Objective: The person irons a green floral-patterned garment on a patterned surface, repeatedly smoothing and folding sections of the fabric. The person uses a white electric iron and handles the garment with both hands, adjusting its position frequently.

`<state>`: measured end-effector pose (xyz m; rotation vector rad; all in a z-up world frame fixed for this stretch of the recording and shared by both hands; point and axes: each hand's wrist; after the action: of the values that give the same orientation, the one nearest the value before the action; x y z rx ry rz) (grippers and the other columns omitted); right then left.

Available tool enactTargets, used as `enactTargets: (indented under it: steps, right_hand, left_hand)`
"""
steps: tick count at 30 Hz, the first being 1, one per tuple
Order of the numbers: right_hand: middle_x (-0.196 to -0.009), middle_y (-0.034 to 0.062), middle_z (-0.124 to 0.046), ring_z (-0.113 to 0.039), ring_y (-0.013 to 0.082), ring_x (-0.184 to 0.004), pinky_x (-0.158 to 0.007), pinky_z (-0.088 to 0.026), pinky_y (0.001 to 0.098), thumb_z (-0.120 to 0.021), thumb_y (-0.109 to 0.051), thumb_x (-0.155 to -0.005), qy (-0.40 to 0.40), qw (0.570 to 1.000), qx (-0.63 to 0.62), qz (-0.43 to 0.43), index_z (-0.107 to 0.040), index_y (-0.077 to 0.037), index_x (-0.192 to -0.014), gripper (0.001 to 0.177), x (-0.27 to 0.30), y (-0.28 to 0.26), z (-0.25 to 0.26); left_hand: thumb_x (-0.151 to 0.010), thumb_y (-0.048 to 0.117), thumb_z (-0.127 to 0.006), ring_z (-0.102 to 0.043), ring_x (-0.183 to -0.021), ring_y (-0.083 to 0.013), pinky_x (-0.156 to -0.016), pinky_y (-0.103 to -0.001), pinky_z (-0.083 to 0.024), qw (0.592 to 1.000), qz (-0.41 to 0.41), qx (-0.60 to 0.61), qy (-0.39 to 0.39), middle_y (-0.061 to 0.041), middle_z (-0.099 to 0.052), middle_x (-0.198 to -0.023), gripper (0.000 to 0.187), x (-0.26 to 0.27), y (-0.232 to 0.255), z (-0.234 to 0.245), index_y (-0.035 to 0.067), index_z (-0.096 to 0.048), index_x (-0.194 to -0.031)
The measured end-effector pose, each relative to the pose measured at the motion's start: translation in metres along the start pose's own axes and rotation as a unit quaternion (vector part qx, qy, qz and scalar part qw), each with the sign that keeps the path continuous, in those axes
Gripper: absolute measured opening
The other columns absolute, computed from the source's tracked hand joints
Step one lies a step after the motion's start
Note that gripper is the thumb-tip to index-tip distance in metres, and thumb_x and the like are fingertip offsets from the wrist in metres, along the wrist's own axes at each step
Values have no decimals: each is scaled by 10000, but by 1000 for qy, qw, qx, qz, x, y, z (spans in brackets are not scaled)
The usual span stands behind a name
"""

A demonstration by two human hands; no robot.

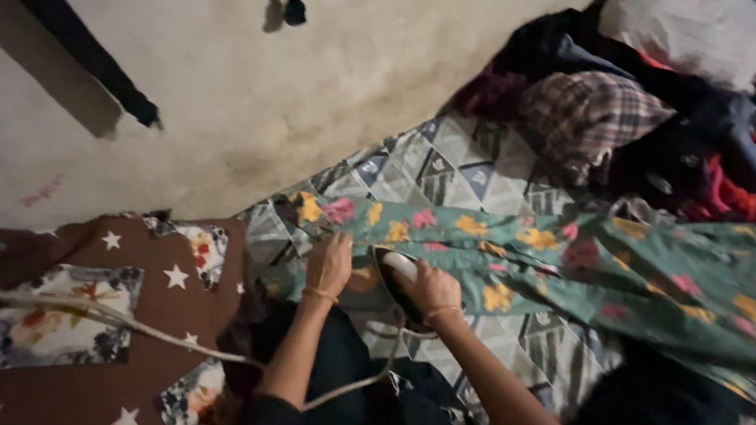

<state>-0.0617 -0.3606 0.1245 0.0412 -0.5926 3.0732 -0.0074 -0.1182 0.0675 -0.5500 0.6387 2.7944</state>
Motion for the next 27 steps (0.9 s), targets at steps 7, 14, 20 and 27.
enactTargets:
  steps: [7, 14, 20, 27]
  right_hand:
    - [-921, 205, -751, -732, 407, -855, -733, -579, 512, -667, -613, -826, -40, 986, -32, -157, -637, -209, -1251, 587, 63, 67, 28]
    - [-1051, 207, -757, -765, 405, -856, -753, -578, 501, -701, -391, -815, -11, 960, -247, -135, -494, -206, -1388, 637, 88, 117, 32]
    - [-1166, 196, -726, -710, 447, -957, -754, -570, 507, -651, -303, -930, 96, 964, -245, 40, -572, -277, -1407, 484, 18, 42, 16]
    - [-894, 206, -672, -693, 453, -724, -642, -546, 569, -520, -321, -985, 106, 988, -111, -13, -535, -354, -1400, 416, -50, -15, -32]
  left_hand:
    - [-934, 399, -566, -401, -1407, -370, -1154, -537, -301, 988, 123, -83, -28, -145, -432, -1552, 641, -10, -3, -61, 124, -458, -1502]
    - [-949, 657, -459, -150, -1568, -337, -1222, -640, -52, 970, 154, -182, -45, -98, -184, -1698, 867, 9, -9, -127, 136, -263, -1614]
    - [-954, 640, -461, -144, -1559, -388, -1209, -668, -72, 981, 106, -160, -22, -129, -184, -1697, 852, 3, -23, -121, 129, -267, -1608]
    - [-951, 587, -448, -107, -1567, -399, -1188, -659, -77, 974, 112, -184, -73, -121, -152, -1710, 832, -5, -32, -121, 165, -236, -1636]
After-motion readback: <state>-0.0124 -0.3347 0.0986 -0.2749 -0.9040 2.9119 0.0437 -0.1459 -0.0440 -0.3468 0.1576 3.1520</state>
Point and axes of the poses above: each hand's wrist, its own x-axis away from the middle knuckle, its own z-axis out of the back of the hand, y = z × x
